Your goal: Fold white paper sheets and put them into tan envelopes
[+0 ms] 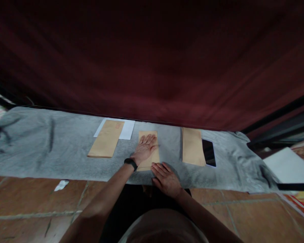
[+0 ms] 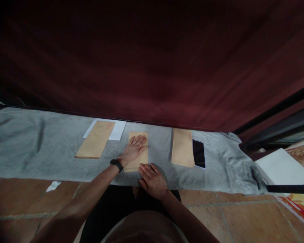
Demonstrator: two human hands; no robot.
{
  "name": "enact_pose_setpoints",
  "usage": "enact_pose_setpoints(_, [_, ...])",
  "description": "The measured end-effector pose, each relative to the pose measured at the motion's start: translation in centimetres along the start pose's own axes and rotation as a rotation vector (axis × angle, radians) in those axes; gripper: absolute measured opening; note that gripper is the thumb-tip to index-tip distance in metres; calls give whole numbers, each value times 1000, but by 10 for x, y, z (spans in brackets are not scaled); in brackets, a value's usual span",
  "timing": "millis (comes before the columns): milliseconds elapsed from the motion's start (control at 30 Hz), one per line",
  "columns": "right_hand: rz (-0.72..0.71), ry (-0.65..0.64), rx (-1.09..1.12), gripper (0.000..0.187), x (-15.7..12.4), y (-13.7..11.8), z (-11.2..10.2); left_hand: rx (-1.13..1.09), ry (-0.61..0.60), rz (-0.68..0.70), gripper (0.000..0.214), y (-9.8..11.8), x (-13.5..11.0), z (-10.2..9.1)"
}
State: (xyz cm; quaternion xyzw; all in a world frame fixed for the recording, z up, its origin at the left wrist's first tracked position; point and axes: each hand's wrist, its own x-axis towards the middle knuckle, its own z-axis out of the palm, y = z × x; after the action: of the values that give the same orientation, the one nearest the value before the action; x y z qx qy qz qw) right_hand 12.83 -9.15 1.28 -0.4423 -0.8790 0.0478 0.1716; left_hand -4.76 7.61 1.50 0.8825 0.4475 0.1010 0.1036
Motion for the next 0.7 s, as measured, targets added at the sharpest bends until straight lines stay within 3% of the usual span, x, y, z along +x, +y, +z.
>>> enact_pose_setpoints(300, [15,45,7,45,-2,1,10,-101,-88,119,58,24,-71,-4])
enact_pose_setpoints(500, [11,33,12,48,-3,1,8,-44,2,108,58,42,-126,-6])
enact_pose_setpoints(700, [13,-5,0,53,-3,1,4,71,97,99,70,53,-155,4])
